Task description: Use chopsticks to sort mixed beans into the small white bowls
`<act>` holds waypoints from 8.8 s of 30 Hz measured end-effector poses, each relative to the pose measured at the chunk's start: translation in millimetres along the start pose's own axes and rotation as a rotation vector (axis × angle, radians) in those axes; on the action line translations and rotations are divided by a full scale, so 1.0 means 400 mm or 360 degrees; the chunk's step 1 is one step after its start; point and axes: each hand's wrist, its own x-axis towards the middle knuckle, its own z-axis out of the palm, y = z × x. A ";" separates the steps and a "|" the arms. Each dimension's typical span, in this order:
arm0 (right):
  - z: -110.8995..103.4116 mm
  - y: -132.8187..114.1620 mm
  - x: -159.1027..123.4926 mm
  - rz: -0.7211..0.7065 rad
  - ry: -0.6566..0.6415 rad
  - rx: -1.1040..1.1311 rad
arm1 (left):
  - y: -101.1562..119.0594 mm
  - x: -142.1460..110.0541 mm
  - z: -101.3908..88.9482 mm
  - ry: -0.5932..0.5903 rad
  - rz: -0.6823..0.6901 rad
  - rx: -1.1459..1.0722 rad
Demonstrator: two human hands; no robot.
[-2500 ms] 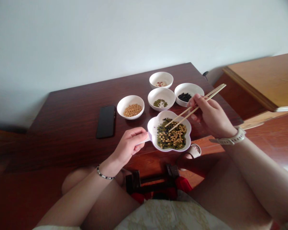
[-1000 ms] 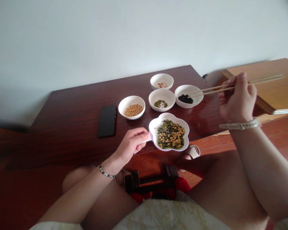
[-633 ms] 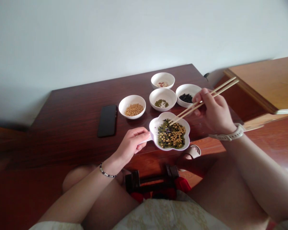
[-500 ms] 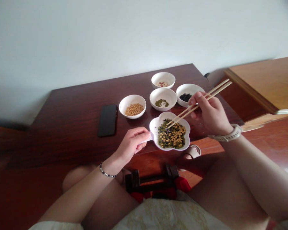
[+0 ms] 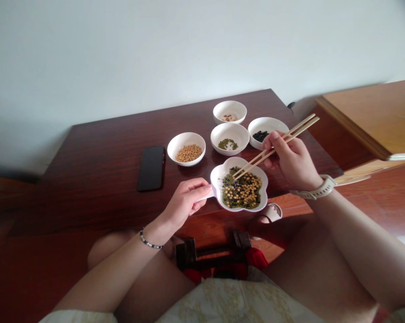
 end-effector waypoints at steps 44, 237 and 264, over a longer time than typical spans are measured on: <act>0.098 -0.014 0.127 -0.0281 0.0224 0.0432 | -0.010 -0.029 -0.019 -0.0061 0.0011 -0.0065; -0.039 -0.015 0.010 -0.0371 0.0169 -0.0083 | 0.005 0.026 0.030 -0.0054 0.0006 0.0050; -0.027 -0.013 0.005 -0.0374 0.0172 -0.0128 | 0.005 0.026 0.033 -0.0053 0.0018 0.0013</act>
